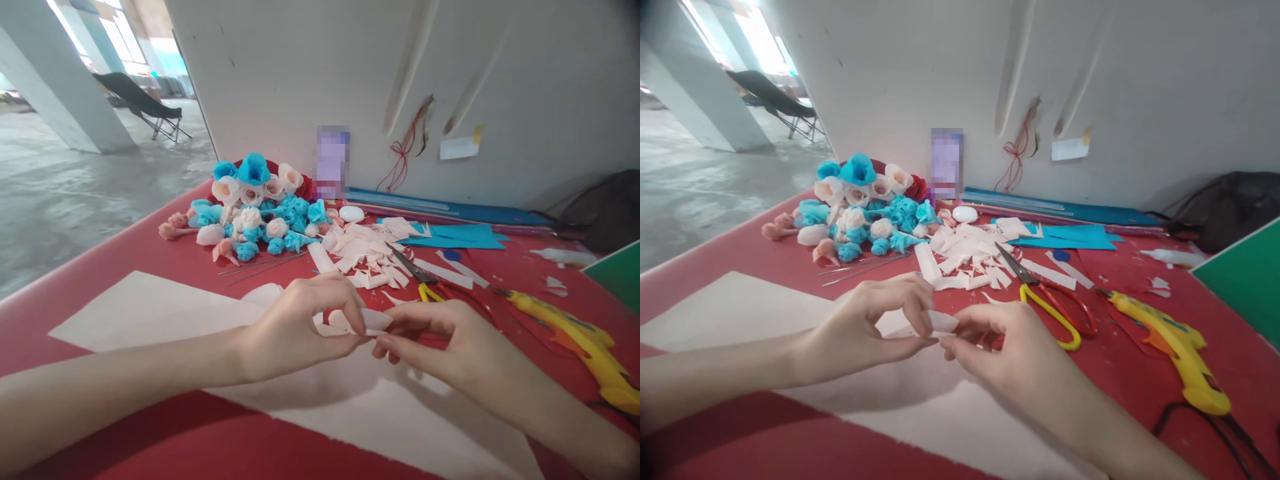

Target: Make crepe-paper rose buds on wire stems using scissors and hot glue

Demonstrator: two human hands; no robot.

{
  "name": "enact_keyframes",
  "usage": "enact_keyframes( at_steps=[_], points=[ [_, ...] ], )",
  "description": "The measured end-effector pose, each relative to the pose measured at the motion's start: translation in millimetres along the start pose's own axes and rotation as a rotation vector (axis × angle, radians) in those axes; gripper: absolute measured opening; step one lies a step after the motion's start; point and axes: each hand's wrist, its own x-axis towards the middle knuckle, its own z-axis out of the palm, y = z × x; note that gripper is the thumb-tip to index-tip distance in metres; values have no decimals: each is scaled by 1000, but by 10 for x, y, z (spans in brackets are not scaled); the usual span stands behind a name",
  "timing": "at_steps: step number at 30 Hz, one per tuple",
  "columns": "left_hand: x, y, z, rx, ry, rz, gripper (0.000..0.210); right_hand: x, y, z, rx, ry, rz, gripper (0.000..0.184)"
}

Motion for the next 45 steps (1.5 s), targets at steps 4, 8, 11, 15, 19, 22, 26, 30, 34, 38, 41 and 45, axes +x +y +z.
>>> enact_keyframes(
  at_steps=[4,8,11,15,19,22,26,30,34,38,41,45],
  points=[
    [-19,43,3,-3,20,-9,11,-23,-34,30,105,12,45,13],
    [-36,82,25,-117,138,-56,32,-47,-91,33,189,38,29,11],
    [-33,98,31,-218,183,-89,41,-66,-138,20,268,53,47,11],
    [-30,134,15,-308,122,-110,16,-91,-156,13,374,81,48,12],
    [-54,204,3,-332,119,-164,12,-124,-132,37,404,8,19,9],
    [-74,243,8,-348,117,-199,16,-137,-132,65,442,27,1,10],
    [-81,248,35,-424,124,-270,16,-120,-139,68,471,-5,-18,11],
    [-88,250,84,-611,127,-304,13,-112,-114,57,490,-25,-21,13],
    [-99,251,124,-696,156,-342,12,-118,-83,77,487,-3,-15,14],
    [-95,234,131,-644,150,-387,9,-117,-88,98,471,32,-25,14],
    [-86,237,128,-654,128,-394,14,-118,-100,105,478,51,-29,11],
    [-86,250,128,-644,80,-406,21,-124,-82,121,490,60,-27,11]
  ],
)
